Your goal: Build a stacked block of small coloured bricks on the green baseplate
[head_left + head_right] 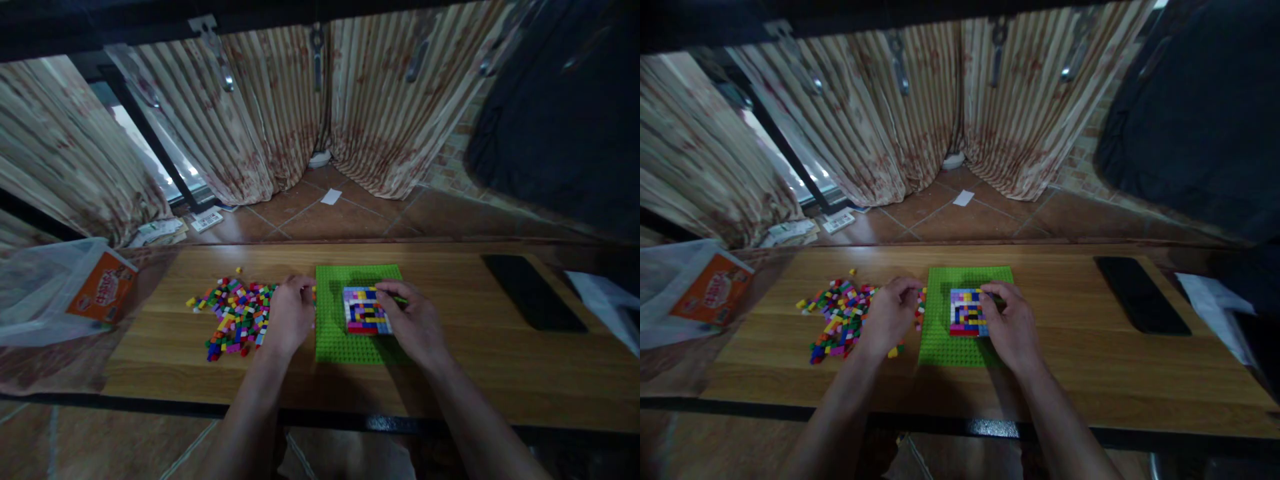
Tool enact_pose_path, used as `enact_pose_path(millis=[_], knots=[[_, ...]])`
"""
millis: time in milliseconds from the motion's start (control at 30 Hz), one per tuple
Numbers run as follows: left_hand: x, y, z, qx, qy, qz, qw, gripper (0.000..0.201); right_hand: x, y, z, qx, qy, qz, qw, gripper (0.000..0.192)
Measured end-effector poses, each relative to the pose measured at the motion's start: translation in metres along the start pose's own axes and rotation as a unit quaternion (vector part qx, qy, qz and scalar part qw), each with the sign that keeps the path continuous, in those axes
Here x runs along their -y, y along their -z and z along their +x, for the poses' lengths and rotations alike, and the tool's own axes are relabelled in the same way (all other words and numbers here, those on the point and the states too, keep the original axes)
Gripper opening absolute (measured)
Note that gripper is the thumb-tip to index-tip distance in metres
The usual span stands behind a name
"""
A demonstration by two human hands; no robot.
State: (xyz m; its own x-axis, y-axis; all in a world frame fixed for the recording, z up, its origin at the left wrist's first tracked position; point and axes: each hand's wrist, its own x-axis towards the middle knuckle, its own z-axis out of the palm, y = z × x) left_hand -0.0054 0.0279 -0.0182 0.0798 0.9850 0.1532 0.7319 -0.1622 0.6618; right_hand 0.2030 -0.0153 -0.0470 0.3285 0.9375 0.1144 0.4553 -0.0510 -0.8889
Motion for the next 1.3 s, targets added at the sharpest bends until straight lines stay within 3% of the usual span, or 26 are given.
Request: enact_pose_path(millis=[133, 267, 400, 533, 700, 833, 1000, 1300], knots=[[0.018, 0.017, 0.01, 0.004, 0.037, 0.131, 0.991, 0.033, 0.0, 0.0, 0.0, 0.001, 0.006, -0.019, 1.0, 0.029], [0.023, 0.015, 0.013, 0.031, -0.018, 0.199, 0.979, 0.041, -0.002, 0.0, -0.001, 0.009, 0.009, -0.032, 0.999, 0.027], [0.023, 0.002, 0.012, 0.063, -0.071, 0.179, 0.979, 0.055, -0.005, 0.001, -0.002, 0.017, 0.009, -0.041, 0.999, 0.027], [0.023, -0.001, 0.009, 0.106, -0.086, 0.174, 0.975, 0.05, -0.003, 0.001, -0.002, 0.017, 0.012, -0.054, 0.998, 0.027], [0.026, 0.011, 0.008, 0.122, -0.078, 0.178, 0.973, 0.036, -0.002, 0.001, -0.002, 0.021, 0.03, -0.065, 0.997, 0.027], [0.036, 0.023, 0.004, 0.128, -0.079, 0.186, 0.971, 0.043, -0.003, 0.002, -0.002, 0.018, 0.039, -0.073, 0.996, 0.027], [0.046, 0.033, -0.002, 0.131, -0.104, 0.175, 0.97, 0.034, -0.002, 0.001, -0.002, 0.01, 0.056, -0.072, 0.996, 0.025], [0.032, 0.034, -0.007, 0.134, -0.094, 0.169, 0.972, 0.021, 0.0, 0.001, -0.002, 0.012, 0.051, -0.081, 0.995, 0.025]])
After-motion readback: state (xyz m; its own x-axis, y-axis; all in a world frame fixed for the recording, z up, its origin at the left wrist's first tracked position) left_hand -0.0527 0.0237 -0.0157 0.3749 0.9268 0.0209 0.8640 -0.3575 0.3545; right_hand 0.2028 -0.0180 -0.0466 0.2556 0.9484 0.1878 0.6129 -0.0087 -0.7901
